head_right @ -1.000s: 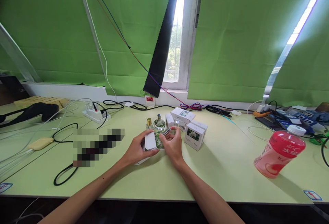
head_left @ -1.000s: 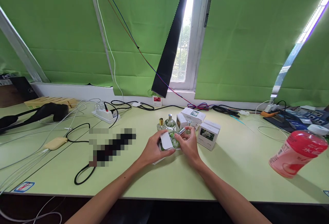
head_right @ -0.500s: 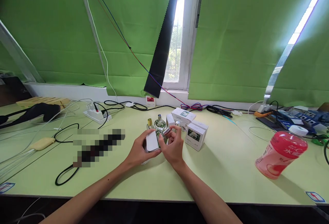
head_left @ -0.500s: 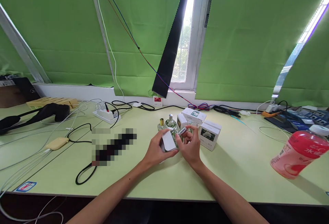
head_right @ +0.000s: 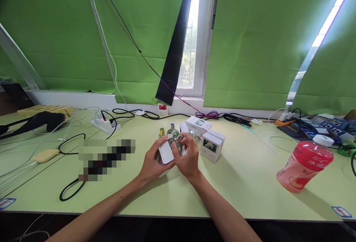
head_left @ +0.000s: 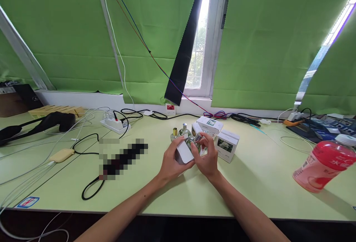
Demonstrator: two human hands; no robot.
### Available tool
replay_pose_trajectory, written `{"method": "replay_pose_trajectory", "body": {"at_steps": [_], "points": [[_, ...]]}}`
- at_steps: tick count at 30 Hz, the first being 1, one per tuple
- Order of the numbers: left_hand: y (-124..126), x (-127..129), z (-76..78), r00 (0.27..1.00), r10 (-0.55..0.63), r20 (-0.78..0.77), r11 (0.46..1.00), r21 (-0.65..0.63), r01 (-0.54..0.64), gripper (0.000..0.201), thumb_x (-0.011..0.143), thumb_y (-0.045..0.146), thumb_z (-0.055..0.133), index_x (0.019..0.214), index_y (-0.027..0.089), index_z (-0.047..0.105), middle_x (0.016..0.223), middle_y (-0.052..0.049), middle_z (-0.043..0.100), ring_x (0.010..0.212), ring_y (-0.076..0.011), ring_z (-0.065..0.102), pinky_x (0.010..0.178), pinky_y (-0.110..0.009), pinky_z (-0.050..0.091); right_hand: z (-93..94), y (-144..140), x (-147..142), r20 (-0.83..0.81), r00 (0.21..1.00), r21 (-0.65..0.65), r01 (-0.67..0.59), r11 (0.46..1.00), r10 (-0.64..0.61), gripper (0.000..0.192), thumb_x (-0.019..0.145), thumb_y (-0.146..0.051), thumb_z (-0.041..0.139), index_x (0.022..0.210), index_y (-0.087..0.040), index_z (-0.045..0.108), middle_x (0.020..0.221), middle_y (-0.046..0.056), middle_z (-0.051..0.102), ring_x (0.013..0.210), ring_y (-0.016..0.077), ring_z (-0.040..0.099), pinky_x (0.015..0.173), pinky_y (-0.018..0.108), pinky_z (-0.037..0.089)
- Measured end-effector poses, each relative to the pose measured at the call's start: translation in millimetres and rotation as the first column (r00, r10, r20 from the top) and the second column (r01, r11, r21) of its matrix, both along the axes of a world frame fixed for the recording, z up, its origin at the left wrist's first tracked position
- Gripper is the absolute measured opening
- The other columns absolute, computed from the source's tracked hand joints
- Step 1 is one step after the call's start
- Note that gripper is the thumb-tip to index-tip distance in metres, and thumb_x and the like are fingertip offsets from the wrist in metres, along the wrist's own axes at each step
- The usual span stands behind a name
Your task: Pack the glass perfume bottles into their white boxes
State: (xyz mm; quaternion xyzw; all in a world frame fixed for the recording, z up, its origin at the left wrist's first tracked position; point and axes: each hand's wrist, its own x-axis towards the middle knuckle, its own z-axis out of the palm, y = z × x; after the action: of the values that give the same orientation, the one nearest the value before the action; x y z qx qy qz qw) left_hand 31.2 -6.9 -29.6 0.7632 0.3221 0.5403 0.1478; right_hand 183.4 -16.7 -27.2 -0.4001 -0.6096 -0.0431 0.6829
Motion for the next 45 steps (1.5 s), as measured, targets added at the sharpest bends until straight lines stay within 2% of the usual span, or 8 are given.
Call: {"method": "replay_pose_trajectory", "body": {"at_steps": [5, 12, 21, 25, 31, 37, 45], "points": [[2.1, -0.6, -0.9, 1.000, -0.006, -0.007, 0.995, -0.095, 0.006, 0.070, 0.068, 0.037, 0.085, 0.128, 0.022, 0.054, 0.125, -0.011, 0.067, 0.108, -0.0280, 0.068, 0.094, -0.041, 0.056, -0.2, 1.7, 2.9, 0.023, 1.000, 0.006, 0.015, 1.000, -0.015, 0.038, 0.092, -0.027, 0.065, 0.128, -0.020, 0.055, 0.078, 0.000, 0.064, 0.070, 0.0167, 0.060, 0.068, 0.032, 0.053], [2.6, -3.4, -5.3, 0.996, -0.087, 0.018, 0.976, -0.200, 0.089, 0.078, 0.067, 0.043, 0.088, 0.131, 0.025, 0.047, 0.128, -0.011, 0.062, 0.109, -0.0268, 0.066, 0.092, -0.041, 0.055, 5.2, 1.8, 5.7, 0.087, 0.995, 0.087, 0.033, 0.996, -0.041, 0.039, 0.094, -0.023, 0.064, 0.133, -0.021, 0.058, 0.085, 0.004, 0.066, 0.074, 0.0189, 0.061, 0.070, 0.034, 0.054], [5.1, -3.3, -6.2, 0.993, -0.103, 0.060, 0.951, -0.288, 0.116, 0.092, 0.057, 0.038, 0.095, 0.133, 0.028, 0.044, 0.128, -0.008, 0.062, 0.107, -0.0263, 0.067, 0.090, -0.040, 0.056, 7.7, 1.8, 7.5, 0.169, 0.986, 0.146, -0.014, 0.989, -0.011, 0.044, 0.095, -0.018, 0.062, 0.139, -0.023, 0.058, 0.093, 0.007, 0.070, 0.085, 0.0226, 0.063, 0.078, 0.040, 0.056], [6.1, -4.8, -7.7, 0.996, -0.078, 0.051, 0.955, -0.282, 0.089, 0.088, 0.059, 0.035, 0.094, 0.132, 0.028, 0.045, 0.129, -0.008, 0.063, 0.110, -0.0272, 0.067, 0.094, -0.042, 0.055, 6.6, 1.9, 7.6, 0.185, 0.983, 0.158, -0.047, 0.986, 0.017, 0.045, 0.095, -0.016, 0.061, 0.139, -0.024, 0.057, 0.100, 0.009, 0.072, 0.088, 0.0232, 0.062, 0.079, 0.041, 0.056], [7.9, -8.9, -7.3, 1.000, -0.024, -0.010, 0.982, -0.187, 0.022, 0.083, 0.061, 0.036, 0.093, 0.131, 0.026, 0.050, 0.130, -0.009, 0.065, 0.114, -0.0297, 0.066, 0.098, -0.045, 0.053, 5.9, 1.2, 8.7, 0.191, 0.981, 0.123, -0.069, 0.990, 0.044, 0.045, 0.093, -0.016, 0.062, 0.138, -0.024, 0.058, 0.100, 0.008, 0.073, 0.091, 0.0241, 0.062, 0.084, 0.044, 0.054], [11.0, -15.5, -4.7, 0.999, -0.034, -0.028, 0.990, -0.136, 0.030, 0.062, 0.071, 0.030, 0.085, 0.127, 0.025, 0.058, 0.125, -0.008, 0.069, 0.109, -0.0276, 0.069, 0.093, -0.040, 0.055, 6.5, 0.0, 8.3, 0.219, 0.974, 0.086, -0.086, 0.993, 0.065, 0.042, 0.093, -0.019, 0.063, 0.134, -0.025, 0.060, 0.095, 0.006, 0.072, 0.091, 0.0250, 0.060, 0.085, 0.045, 0.053], [10.9, -16.6, 1.8, 0.988, -0.156, 0.010, 0.940, -0.306, 0.151, 0.060, 0.072, 0.024, 0.079, 0.125, 0.025, 0.051, 0.110, -0.004, 0.073, 0.091, -0.0218, 0.070, 0.076, -0.030, 0.054, 7.7, 0.5, 8.4, 0.221, 0.965, 0.036, -0.152, 0.988, 0.140, 0.043, 0.094, -0.017, 0.062, 0.135, -0.025, 0.060, 0.096, 0.007, 0.072, 0.094, 0.0253, 0.058, 0.084, 0.044, 0.054]]}}
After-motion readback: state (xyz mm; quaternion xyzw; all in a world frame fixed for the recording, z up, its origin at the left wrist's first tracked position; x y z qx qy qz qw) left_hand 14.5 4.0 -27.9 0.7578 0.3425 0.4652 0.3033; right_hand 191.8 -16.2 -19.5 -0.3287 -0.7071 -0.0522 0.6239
